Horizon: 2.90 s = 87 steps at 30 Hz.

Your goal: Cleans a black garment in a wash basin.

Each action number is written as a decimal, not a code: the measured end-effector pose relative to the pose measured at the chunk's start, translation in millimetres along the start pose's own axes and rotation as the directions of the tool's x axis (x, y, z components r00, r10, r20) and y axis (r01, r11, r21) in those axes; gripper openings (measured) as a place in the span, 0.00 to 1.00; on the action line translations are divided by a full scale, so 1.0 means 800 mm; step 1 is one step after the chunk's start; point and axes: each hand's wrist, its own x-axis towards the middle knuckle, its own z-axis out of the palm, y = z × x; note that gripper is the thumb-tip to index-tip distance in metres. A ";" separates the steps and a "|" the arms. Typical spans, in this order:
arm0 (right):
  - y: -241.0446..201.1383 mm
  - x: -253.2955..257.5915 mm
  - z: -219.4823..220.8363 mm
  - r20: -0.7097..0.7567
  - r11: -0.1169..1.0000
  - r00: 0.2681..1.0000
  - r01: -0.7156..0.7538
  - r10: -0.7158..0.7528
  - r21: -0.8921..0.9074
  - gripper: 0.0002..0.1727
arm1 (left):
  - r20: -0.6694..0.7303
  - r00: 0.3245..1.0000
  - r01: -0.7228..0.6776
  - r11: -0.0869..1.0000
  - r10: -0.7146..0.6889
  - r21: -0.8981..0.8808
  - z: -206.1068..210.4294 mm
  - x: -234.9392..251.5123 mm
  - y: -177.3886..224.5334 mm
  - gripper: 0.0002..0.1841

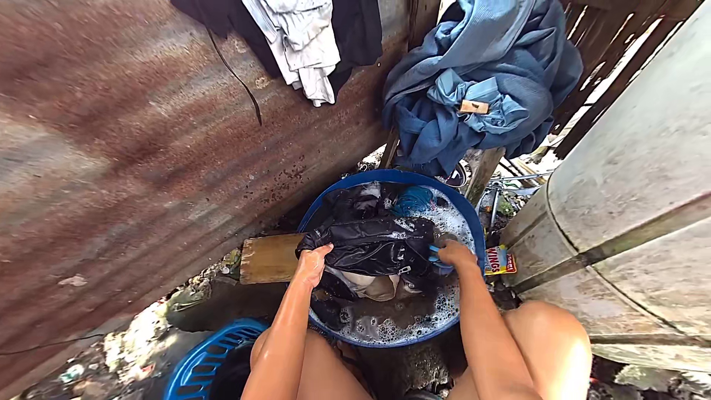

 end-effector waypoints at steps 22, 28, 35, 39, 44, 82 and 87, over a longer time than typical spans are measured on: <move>-0.032 -0.001 -0.021 -0.532 0.479 0.844 0.443 0.061 0.758 0.37 | -0.038 0.981 0.188 0.982 -0.189 -0.031 0.035 0.009 -0.023 0.15; -0.180 -0.080 0.072 -0.323 0.773 0.818 0.564 -0.475 0.290 0.40 | -0.127 0.962 0.214 0.955 -0.243 -0.205 0.069 -0.007 -0.088 0.11; -0.118 0.005 0.077 -0.245 0.923 0.892 0.383 -0.381 -0.044 0.38 | -0.087 0.932 0.210 0.720 -0.352 -0.662 0.056 0.006 -0.102 0.16; -0.102 0.028 0.081 -0.338 0.956 0.929 0.224 -0.150 0.191 0.43 | 0.018 0.933 0.282 0.699 -0.359 -0.657 0.064 0.008 -0.107 0.15; -0.191 -0.071 0.155 -0.090 0.797 0.795 0.603 -0.600 0.017 0.38 | 0.038 0.957 0.234 0.688 -0.287 -0.687 0.057 0.003 -0.105 0.21; -0.163 -0.032 0.153 -0.112 0.824 0.825 0.562 -0.554 0.066 0.39 | 0.040 0.932 0.315 0.752 -0.360 -0.579 0.078 0.021 -0.131 0.18; -0.091 0.067 0.071 -0.353 0.943 0.889 0.328 -0.292 0.047 0.39 | 0.066 0.924 0.339 0.731 -0.376 -0.592 0.081 0.023 -0.126 0.19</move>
